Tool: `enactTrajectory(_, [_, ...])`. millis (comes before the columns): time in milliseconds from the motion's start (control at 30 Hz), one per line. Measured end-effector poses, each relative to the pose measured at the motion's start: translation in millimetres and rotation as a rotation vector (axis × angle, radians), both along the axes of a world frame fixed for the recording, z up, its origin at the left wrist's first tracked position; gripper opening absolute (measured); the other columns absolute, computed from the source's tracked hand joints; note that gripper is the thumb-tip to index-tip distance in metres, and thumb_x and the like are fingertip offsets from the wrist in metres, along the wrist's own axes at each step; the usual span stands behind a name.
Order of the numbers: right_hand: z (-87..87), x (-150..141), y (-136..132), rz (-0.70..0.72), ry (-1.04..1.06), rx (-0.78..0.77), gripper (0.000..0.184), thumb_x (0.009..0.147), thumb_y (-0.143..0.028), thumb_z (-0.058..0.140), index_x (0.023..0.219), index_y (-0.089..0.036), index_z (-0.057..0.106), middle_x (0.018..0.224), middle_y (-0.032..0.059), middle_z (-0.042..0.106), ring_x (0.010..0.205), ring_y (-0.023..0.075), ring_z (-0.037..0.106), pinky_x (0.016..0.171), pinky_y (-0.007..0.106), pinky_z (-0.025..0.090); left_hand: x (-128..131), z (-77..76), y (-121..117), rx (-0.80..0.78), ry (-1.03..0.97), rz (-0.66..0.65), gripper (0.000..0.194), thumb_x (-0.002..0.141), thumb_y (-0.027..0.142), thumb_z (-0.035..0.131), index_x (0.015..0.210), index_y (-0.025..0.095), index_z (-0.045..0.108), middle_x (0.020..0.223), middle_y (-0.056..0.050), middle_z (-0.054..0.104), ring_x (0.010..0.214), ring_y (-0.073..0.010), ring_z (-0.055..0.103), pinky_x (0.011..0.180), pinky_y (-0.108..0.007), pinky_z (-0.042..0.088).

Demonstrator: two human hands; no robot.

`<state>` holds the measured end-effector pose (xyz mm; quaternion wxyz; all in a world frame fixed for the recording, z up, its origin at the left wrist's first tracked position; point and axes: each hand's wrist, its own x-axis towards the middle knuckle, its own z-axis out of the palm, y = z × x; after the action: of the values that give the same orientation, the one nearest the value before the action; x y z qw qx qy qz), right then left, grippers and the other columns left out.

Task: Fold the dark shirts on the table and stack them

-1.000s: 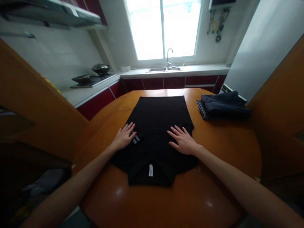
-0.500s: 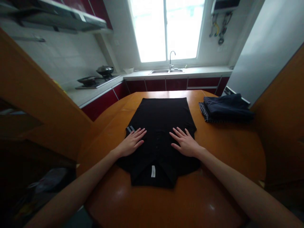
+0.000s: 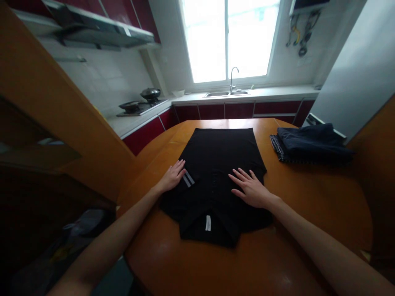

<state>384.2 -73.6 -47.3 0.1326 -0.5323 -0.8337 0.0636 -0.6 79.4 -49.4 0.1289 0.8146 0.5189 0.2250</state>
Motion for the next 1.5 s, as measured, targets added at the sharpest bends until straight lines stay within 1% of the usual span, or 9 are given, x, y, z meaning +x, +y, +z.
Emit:
enactTrajectory(167, [-3.1, 4, 6, -0.131, 0.141, 0.129, 0.051, 0.103, -0.045, 0.034, 0.149, -0.027, 0.045, 0.157, 0.0087, 0.041, 0.149, 0.0278, 0.028, 0.119, 0.065, 0.013, -37, 8.1, 27, 0.109, -0.221, 0.269, 0.049, 0.095, 0.019, 0.038, 0.138, 0.006, 0.057, 0.142, -0.019, 0.057, 0.134, -0.0263, 0.052, 0.115, -0.043, 0.037])
enactTrajectory(267, [-1.6, 11, 12, -0.263, 0.276, 0.234, 0.047, 0.102, -0.041, 0.035, 0.139, -0.025, 0.057, 0.150, 0.0103, 0.051, 0.146, 0.0289, 0.036, 0.118, 0.064, 0.017, -58, 11.8, 33, 0.115, -0.261, 0.350, 0.044, 0.090, 0.018, 0.042, 0.127, 0.007, 0.065, 0.124, -0.019, 0.069, 0.115, -0.0268, 0.066, 0.103, -0.043, 0.049])
enactTrajectory(367, [5.9, 21, 17, -0.417, 0.444, 0.321, 0.045, 0.099, -0.038, 0.037, 0.132, -0.020, 0.062, 0.142, 0.0133, 0.059, 0.138, 0.0301, 0.047, 0.116, 0.060, 0.028, -60, 9.3, 31, 0.083, -0.286, 0.328, 0.038, 0.088, 0.025, 0.050, 0.117, 0.012, 0.071, 0.112, -0.014, 0.074, 0.097, -0.0239, 0.072, 0.089, -0.037, 0.057])
enactTrajectory(500, [23.5, 41, 19, -0.594, 0.671, 0.410, 0.043, 0.094, -0.035, 0.041, 0.123, -0.016, 0.068, 0.125, 0.0151, 0.069, 0.116, 0.0295, 0.064, 0.102, 0.049, 0.048, -46, 7.5, 24, 0.027, -0.289, 0.237, 0.036, 0.083, 0.038, 0.060, 0.106, 0.014, 0.075, 0.104, -0.011, 0.076, 0.088, -0.0232, 0.072, 0.082, -0.033, 0.056])
enactTrajectory(667, [36.7, 67, 19, -0.704, 0.847, 0.549, 0.039, 0.088, -0.030, 0.040, 0.108, -0.016, 0.071, 0.111, 0.0134, 0.073, 0.108, 0.0282, 0.066, 0.100, 0.046, 0.049, -40, 12.7, 22, -0.027, -0.257, 0.174, 0.046, 0.076, 0.050, 0.063, 0.102, 0.015, 0.076, 0.093, -0.009, 0.077, 0.081, -0.0258, 0.070, 0.077, -0.034, 0.054])
enactTrajectory(867, [28.1, 87, 26, -0.775, 0.952, 0.484, 0.036, 0.078, -0.026, 0.041, 0.093, -0.016, 0.072, 0.095, 0.0117, 0.074, 0.091, 0.0252, 0.068, 0.088, 0.041, 0.054, -42, 16.4, 22, -0.104, -0.191, 0.192, 0.057, 0.074, 0.058, 0.061, 0.110, 0.016, 0.074, 0.092, -0.007, 0.076, 0.080, -0.0263, 0.070, 0.070, -0.032, 0.054])
enactTrajectory(1033, [18.9, 90, 30, -0.768, 0.880, 0.414, 0.030, 0.075, -0.024, 0.044, 0.084, -0.016, 0.072, 0.088, 0.0108, 0.075, 0.085, 0.0236, 0.069, 0.083, 0.038, 0.054, -42, 16.9, 23, -0.103, -0.167, 0.188, 0.057, 0.074, 0.058, 0.061, 0.111, 0.016, 0.075, 0.090, -0.007, 0.076, 0.079, -0.0258, 0.069, 0.069, -0.031, 0.053])
enactTrajectory(1267, [12.3, 80, 26, -0.716, 0.756, 0.280, 0.027, 0.075, -0.026, 0.048, 0.080, -0.017, 0.073, 0.084, 0.0086, 0.076, 0.080, 0.0228, 0.069, 0.081, 0.036, 0.054, -37, 17.4, 19, -0.021, -0.342, 0.212, 0.038, 0.078, 0.039, 0.061, 0.101, 0.013, 0.075, 0.101, -0.013, 0.076, 0.092, -0.0275, 0.071, 0.086, -0.039, 0.055])
enactTrajectory(1500, [6.9, 85, 25, -0.777, 0.739, 0.174, 0.024, 0.075, -0.026, 0.054, 0.082, -0.018, 0.074, 0.092, 0.0125, 0.076, 0.084, 0.0257, 0.070, 0.079, 0.037, 0.050, -37, 10.9, 16, 0.037, -0.325, 0.266, 0.027, 0.088, 0.022, 0.055, 0.104, 0.013, 0.074, 0.101, -0.012, 0.077, 0.089, -0.0223, 0.072, 0.083, -0.034, 0.058])
